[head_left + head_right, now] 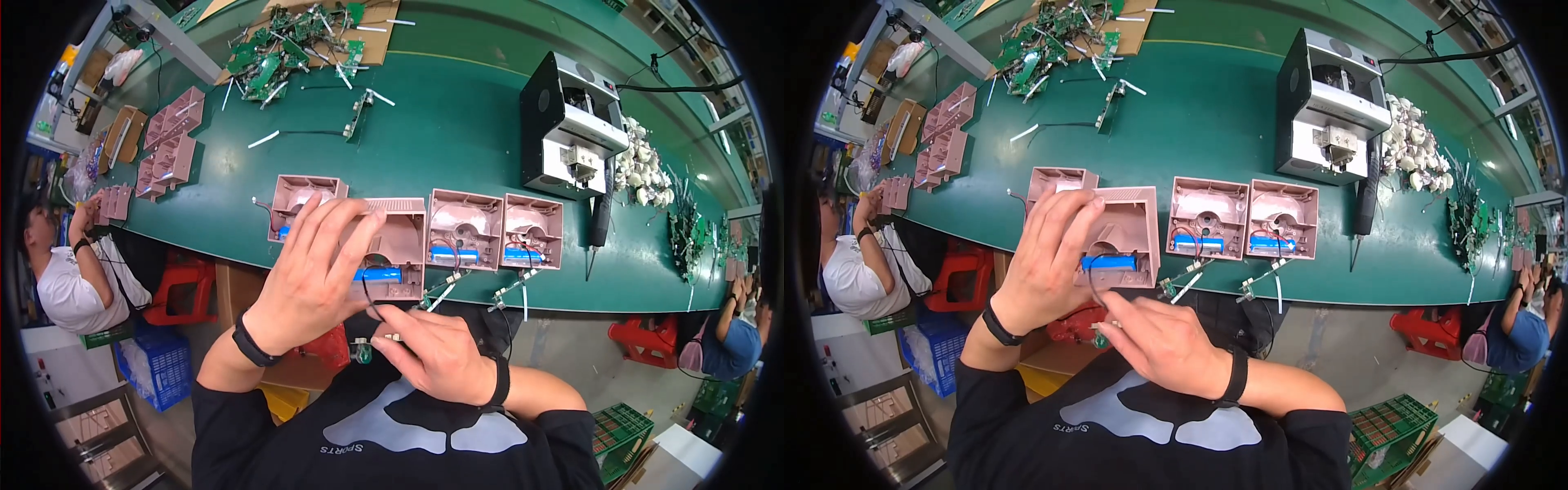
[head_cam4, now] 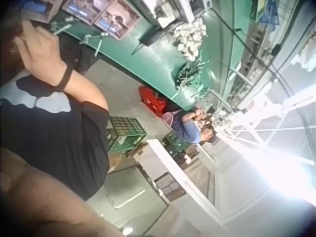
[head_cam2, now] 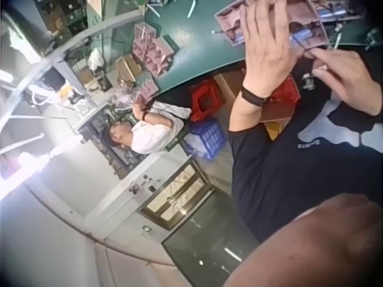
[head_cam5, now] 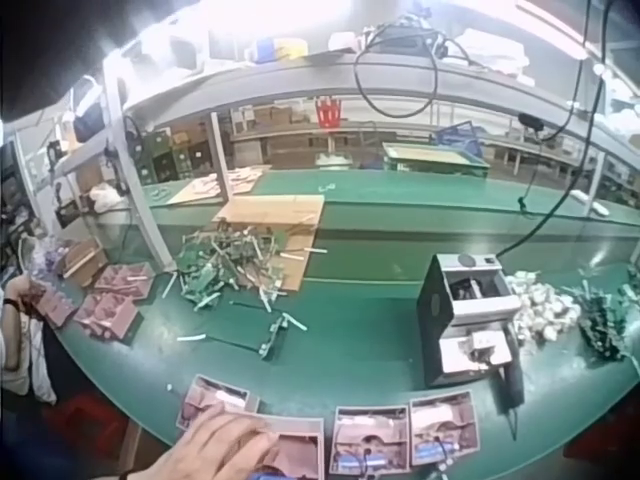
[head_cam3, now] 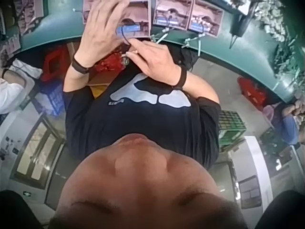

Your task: Assembling electronic components and placing them into individual boxes on a factory assembly line.

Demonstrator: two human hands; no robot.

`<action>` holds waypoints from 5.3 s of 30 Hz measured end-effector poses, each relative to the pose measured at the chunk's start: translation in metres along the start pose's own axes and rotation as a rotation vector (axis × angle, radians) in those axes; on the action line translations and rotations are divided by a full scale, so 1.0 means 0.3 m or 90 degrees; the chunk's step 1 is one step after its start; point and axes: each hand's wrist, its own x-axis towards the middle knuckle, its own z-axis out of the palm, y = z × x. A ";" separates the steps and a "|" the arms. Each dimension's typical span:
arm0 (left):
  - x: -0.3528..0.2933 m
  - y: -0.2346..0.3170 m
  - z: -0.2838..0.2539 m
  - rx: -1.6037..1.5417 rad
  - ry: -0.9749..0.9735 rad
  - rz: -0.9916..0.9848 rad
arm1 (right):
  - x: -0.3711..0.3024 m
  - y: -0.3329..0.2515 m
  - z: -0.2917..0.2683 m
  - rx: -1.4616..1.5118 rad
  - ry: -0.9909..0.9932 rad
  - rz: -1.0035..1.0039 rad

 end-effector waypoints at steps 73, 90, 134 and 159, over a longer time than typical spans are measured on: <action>0.217 -0.329 0.043 -0.129 -0.126 -0.011 | -0.102 0.017 -0.106 -0.099 -0.243 0.136; 0.166 -0.169 -0.208 0.114 0.063 0.113 | 0.184 -0.021 -0.241 -0.330 0.208 -0.108; -0.184 -0.187 -0.178 0.217 0.053 -0.092 | 0.143 -0.122 -0.070 0.232 -0.120 0.052; -0.158 -0.104 -0.189 0.140 0.064 -0.123 | 0.191 -0.050 -0.001 0.150 -0.088 -0.170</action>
